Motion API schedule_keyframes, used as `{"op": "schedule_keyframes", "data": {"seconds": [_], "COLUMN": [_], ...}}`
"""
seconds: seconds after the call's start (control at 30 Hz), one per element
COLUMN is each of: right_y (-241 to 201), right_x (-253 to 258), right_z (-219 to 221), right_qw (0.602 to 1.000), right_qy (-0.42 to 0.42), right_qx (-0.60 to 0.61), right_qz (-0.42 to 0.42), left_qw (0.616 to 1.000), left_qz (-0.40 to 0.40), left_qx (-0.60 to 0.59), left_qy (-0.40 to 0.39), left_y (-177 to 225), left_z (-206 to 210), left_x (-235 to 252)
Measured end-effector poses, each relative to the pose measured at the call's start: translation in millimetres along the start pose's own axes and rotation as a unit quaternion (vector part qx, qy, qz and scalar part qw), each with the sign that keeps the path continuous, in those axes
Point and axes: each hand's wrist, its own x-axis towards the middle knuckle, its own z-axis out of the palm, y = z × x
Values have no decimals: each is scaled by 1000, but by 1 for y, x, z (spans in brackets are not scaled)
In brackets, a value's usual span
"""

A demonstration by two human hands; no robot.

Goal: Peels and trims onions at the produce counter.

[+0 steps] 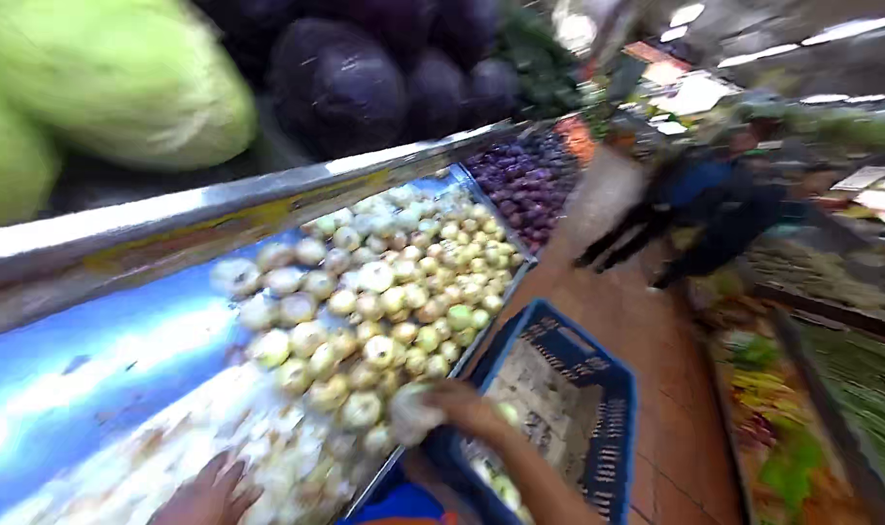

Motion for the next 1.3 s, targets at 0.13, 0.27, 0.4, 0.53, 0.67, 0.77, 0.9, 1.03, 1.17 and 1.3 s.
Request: {"op": "schedule_keyframes", "data": {"seconds": [0.13,0.27,0.4,0.53,0.67,0.77,0.9,1.03,1.17,1.3], "right_y": [120,211,185,163,153,150,149,120,86,38], "right_x": [-20,-66,-78,-66,-76,-87,-78,-42,10,76], "right_z": [-99,-137,-108,-85,-83,-90,-98,-110,-111,-72], "right_qw": [951,885,894,925,940,946,946,970,982,957], "right_qy": [158,201,178,99,34,28,28,-35,-141,-259], "right_qx": [-66,-147,-50,-17,38,61,108,100,118,-53], "right_qz": [258,394,408,366,338,318,303,218,51,-121], "left_qw": [988,975,963,983,991,988,987,932,820,611], "left_qz": [-133,-96,-65,-21,9,70,44,-50,14,-80], "left_qx": [-47,-172,-246,-177,-114,-72,-100,-345,-573,-782], "left_qy": [-70,-106,-94,-45,-63,-117,-118,-98,16,98], "left_y": [-11,8,58,133,173,197,199,182,149,156], "left_z": [31,90,112,84,106,159,180,79,-15,-6], "left_x": [6,30,78,139,162,161,184,156,73,29]}}
